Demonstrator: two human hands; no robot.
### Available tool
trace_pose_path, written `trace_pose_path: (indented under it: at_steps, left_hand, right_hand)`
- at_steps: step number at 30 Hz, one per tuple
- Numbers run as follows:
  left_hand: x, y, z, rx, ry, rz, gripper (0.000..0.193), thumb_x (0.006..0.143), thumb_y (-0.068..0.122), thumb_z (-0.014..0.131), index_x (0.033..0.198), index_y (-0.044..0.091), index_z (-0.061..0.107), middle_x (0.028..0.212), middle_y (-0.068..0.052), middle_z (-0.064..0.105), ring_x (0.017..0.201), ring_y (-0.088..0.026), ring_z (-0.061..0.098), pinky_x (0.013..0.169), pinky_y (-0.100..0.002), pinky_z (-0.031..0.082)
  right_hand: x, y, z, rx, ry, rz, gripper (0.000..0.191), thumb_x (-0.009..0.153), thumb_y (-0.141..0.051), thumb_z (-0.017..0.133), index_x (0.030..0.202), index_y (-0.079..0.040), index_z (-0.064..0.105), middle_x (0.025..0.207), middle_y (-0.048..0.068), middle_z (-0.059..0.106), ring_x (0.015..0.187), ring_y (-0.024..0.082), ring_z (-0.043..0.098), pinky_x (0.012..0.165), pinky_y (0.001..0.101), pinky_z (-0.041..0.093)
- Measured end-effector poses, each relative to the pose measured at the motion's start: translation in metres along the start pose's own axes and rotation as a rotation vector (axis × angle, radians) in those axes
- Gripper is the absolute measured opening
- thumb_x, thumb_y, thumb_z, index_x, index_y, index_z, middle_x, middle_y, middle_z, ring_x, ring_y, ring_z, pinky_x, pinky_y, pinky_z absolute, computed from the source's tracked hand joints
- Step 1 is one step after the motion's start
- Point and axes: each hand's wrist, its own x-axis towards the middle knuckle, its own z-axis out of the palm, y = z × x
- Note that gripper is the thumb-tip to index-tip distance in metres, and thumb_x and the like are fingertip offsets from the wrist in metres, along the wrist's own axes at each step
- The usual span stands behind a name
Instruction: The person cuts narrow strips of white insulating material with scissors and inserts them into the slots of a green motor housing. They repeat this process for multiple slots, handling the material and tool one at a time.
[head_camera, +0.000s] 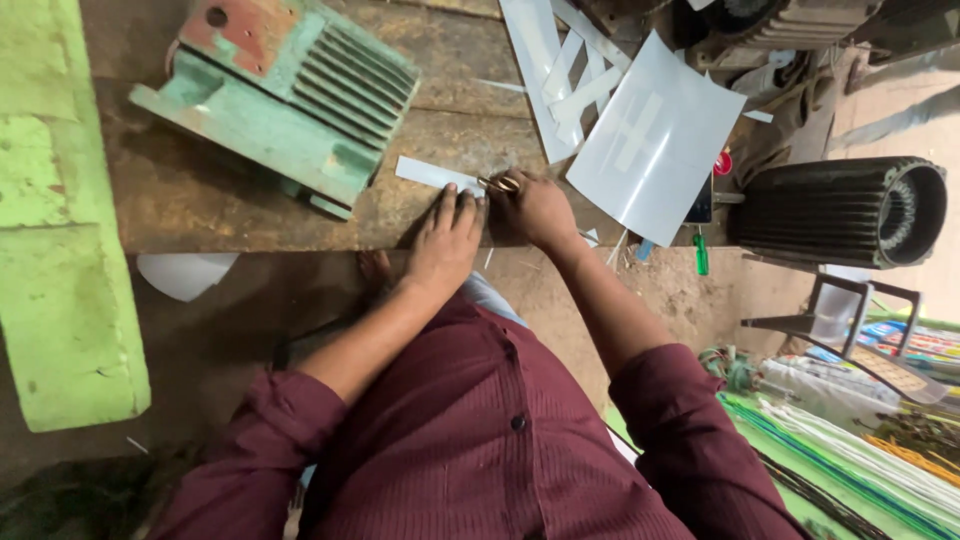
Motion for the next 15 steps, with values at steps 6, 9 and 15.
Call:
trace_pose_path:
  at_steps: [6,9,15]
  left_hand:
    - [0.007,-0.003,0.001,-0.11,-0.066,-0.031,0.038,0.094,0.021,0.057,0.13,0.009,0.065,0.139,-0.014,0.056,0.137,-0.037,0.047,0.107,-0.049,0.044]
    - [0.018,0.001,-0.006,-0.12,-0.128,-0.05,0.029,0.093,0.02,0.059,0.12,0.012,0.067,0.134,-0.012,0.058,0.134,-0.035,0.049,0.101,-0.049,0.046]
    - [0.043,-0.012,-0.027,-0.178,-0.085,0.062,0.029,0.085,0.011,0.061,0.113,0.015,0.069,0.133,-0.012,0.058,0.118,-0.032,0.054,0.086,-0.045,0.052]
  right_hand:
    - [-0.018,-0.008,0.019,-0.118,0.148,-0.122,0.024,0.089,-0.016,0.059,0.111,-0.01,0.067,0.102,0.016,0.072,0.096,0.04,0.068,0.087,0.0488,0.052]
    - [-0.008,-0.004,0.011,-0.11,0.123,0.033,0.022,0.092,-0.018,0.063,0.111,-0.009,0.067,0.1,0.018,0.072,0.091,0.042,0.068,0.078,0.0489,0.053]
    - [-0.008,0.005,-0.008,0.229,0.137,0.19,0.025,0.098,-0.028,0.068,0.113,-0.007,0.069,0.089,0.016,0.072,0.077,0.033,0.068,0.068,0.0425,0.054]
